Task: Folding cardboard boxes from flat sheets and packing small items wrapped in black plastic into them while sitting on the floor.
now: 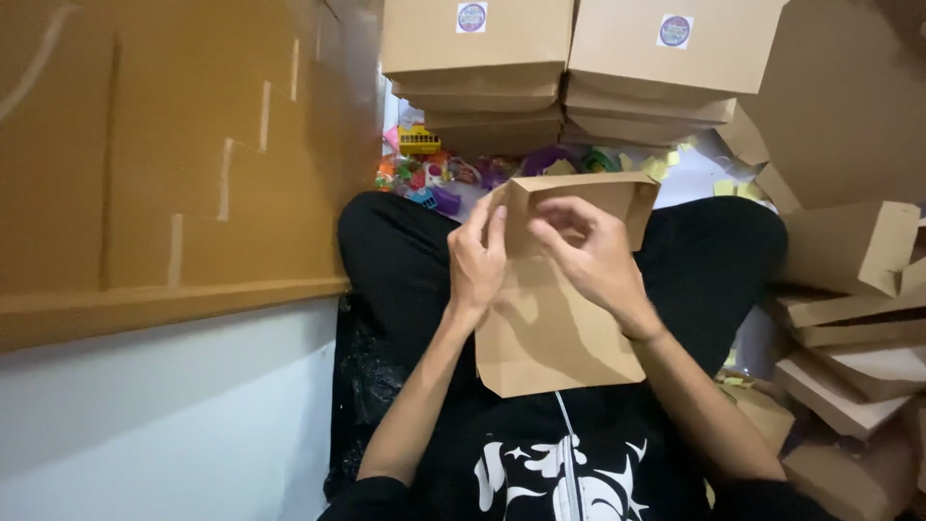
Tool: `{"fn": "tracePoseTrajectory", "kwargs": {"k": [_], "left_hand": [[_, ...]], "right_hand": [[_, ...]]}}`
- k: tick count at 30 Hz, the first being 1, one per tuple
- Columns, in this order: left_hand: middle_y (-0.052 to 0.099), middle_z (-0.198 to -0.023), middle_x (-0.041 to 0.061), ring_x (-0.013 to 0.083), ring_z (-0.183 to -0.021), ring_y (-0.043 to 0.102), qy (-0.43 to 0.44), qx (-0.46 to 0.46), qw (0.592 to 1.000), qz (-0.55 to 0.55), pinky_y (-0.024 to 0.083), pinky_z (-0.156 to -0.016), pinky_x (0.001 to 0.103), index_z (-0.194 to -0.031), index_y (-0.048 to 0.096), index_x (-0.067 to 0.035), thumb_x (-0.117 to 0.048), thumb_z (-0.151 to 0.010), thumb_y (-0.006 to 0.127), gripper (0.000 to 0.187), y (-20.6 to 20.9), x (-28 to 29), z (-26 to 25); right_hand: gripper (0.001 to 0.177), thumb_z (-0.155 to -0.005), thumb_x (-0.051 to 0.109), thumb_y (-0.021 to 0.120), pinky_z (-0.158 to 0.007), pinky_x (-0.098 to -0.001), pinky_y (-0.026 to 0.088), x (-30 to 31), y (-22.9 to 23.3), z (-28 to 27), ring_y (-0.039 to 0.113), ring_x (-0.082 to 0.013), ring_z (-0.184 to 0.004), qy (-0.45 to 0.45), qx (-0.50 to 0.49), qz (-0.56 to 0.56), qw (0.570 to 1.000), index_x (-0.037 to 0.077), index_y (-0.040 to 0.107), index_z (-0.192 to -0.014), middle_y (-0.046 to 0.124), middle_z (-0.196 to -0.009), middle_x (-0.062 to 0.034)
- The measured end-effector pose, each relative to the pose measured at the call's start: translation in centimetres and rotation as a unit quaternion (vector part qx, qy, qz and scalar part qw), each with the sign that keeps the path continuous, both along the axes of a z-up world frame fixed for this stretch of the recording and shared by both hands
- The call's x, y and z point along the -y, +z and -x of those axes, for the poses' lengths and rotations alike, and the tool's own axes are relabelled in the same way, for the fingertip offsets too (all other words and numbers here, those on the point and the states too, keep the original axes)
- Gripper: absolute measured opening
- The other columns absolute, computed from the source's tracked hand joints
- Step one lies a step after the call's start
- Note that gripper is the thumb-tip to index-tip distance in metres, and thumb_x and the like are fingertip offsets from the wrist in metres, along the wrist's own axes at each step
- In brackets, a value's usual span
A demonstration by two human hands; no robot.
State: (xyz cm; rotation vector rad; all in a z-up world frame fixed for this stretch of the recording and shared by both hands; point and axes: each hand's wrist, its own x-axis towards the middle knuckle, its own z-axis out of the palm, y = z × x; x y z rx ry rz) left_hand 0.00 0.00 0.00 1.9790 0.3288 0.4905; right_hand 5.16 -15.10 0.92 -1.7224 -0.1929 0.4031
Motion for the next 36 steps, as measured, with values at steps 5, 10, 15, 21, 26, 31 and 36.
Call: {"fn": "tracePoseTrajectory", "kwargs": {"k": [5, 10, 15, 21, 26, 31, 36], "left_hand": [[0.077, -0.114, 0.014, 0.0326, -0.108, 0.074, -0.016, 0.026, 0.999, -0.015, 0.059, -0.092, 0.041, -0.124, 0.071, -0.011, -0.017, -0.107, 0.054, 0.025, 1.5, 0.3, 0.3], [0.073, -0.119, 0.007, 0.027, -0.111, 0.072, 0.038, 0.091, 0.995, -0.016, 0.057, -0.096, 0.039, -0.122, 0.072, -0.013, -0.017, -0.103, 0.063, 0.021, -0.3, 0.2, 0.4], [0.077, -0.105, 0.002, 0.0169, -0.094, 0.075, 0.049, 0.07, 0.992, 0.092, 0.06, -0.083, 0.029, -0.106, 0.077, -0.013, -0.021, -0.095, 0.076, 0.014, -1.2, 0.3, 0.2], [0.073, -0.105, 0.008, 0.018, -0.094, 0.071, 0.016, 0.053, 0.991, 0.123, 0.062, -0.074, 0.026, -0.101, 0.077, -0.006, -0.013, -0.093, 0.075, 0.011, -1.0, -0.2, -0.2], [0.072, -0.102, 0.007, 0.0181, -0.093, 0.071, 0.021, 0.052, 0.992, 0.112, 0.063, -0.069, 0.024, -0.098, 0.077, -0.005, -0.012, -0.091, 0.077, 0.009, -0.4, 0.4, -0.2], [0.072, -0.099, 0.01, 0.0198, -0.093, 0.071, 0.027, 0.064, 0.993, 0.097, 0.064, -0.071, 0.026, -0.096, 0.077, -0.004, -0.009, -0.091, 0.077, 0.007, -0.1, 0.9, -0.2], [0.073, -0.097, 0.004, 0.0189, -0.093, 0.073, 0.043, 0.072, 0.996, 0.029, 0.065, -0.076, 0.03, -0.093, 0.079, -0.009, -0.015, -0.09, 0.08, 0.007, 0.1, 1.3, -0.1]], "right_hand": [[0.016, -0.094, 0.019, 0.082, -0.07, -0.0276, 0.062, -3.0, 1.0, -0.5, 0.067, -0.0096, -0.073, -0.048, 0.035, -0.061, 0.996, 0.004, 0.074, -0.092, 0.072, -0.076, -0.008], [0.012, -0.099, 0.012, 0.075, -0.069, -0.0323, 0.055, -2.6, -1.0, -0.4, 0.063, -0.0109, -0.076, -0.032, 0.126, -0.028, 0.991, 0.01, 0.079, -0.089, 0.067, -0.078, -0.0079], [0.009, -0.091, 0.013, 0.083, -0.077, -0.0229, 0.055, -2.5, -1.1, 0.0, 0.059, -0.0028, -0.08, -0.076, 0.018, -0.07, 0.994, 0.008, 0.076, -0.095, 0.069, -0.078, 0.0011], [0.01, -0.086, 0.014, 0.087, -0.072, -0.0206, 0.054, -2.1, -0.8, -0.1, 0.063, -0.0004, -0.077, -0.074, -0.041, -0.069, 0.994, 0.01, 0.078, -0.091, 0.076, -0.077, 0.0004], [0.006, -0.088, 0.013, 0.085, -0.07, -0.0209, 0.054, -1.4, -1.5, -0.4, 0.061, 0.0006, -0.076, -0.064, -0.038, -0.061, 0.995, 0.011, 0.08, -0.091, 0.076, -0.077, 0.0005], [0.003, -0.091, 0.008, 0.081, -0.07, -0.0199, 0.052, -1.3, -1.2, -0.3, 0.059, -0.0004, -0.077, -0.053, -0.019, -0.065, 0.996, 0.01, 0.08, -0.092, 0.075, -0.076, 0.0007], [0.004, -0.091, 0.007, 0.08, -0.071, -0.0195, 0.051, -1.4, -1.6, 0.0, 0.059, -0.0005, -0.076, -0.06, -0.016, -0.083, 0.995, 0.008, 0.078, -0.094, 0.075, -0.076, -0.0007]]}}
